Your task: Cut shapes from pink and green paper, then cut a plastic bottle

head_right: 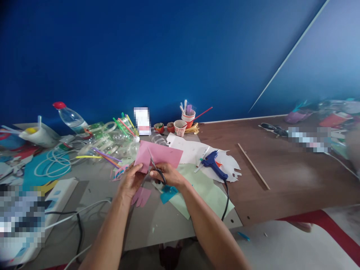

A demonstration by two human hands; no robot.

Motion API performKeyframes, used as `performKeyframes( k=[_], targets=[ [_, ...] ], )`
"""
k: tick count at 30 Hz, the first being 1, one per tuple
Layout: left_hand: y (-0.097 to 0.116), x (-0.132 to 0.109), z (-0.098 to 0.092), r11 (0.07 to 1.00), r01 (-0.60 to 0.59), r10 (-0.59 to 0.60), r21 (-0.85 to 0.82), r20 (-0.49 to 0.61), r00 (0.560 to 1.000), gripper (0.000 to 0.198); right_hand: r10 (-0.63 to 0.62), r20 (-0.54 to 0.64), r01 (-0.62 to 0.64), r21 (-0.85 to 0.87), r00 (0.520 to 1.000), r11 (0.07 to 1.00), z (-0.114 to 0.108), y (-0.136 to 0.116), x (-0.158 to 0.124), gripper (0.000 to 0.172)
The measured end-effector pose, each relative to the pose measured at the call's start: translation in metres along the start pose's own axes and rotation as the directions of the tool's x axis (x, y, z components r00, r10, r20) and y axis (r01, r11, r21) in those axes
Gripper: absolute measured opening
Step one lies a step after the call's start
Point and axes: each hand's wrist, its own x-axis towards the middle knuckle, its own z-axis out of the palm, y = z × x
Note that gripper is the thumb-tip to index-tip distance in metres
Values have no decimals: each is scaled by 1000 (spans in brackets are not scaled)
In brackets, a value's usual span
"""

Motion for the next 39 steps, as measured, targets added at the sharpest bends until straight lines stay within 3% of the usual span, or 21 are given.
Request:
performKeyframes(
  k=[6,14,20,25,31,39],
  targets=[
    [2,1,4,998,8,-15,-69,-99,995,24,-3,9,3,-5,1000,1000,1,-3,0,58],
    [-2,4,-2,993,32,-42,-109,-95,995,24,-17,12,18,-28,1000,999,1,-1,1,60],
    [-2,5,1,993,15,-35,-117,-173,984,23,12,1,-12,-56,1000,998,1,-1,1,58],
    [-3,7,1,996,-70,51,-63,-256,965,29,20,4,-19,-92,1000,996,2,-2,1,57],
    [-8,11,-1,979,-206,201,10,-266,943,29,38,-12,-40,-115,999,993,4,0,2,59],
    [-7,10,1,975,-222,218,14,-258,941,30,66,-26,-69,-165,997,984,4,3,2,54]
  ],
)
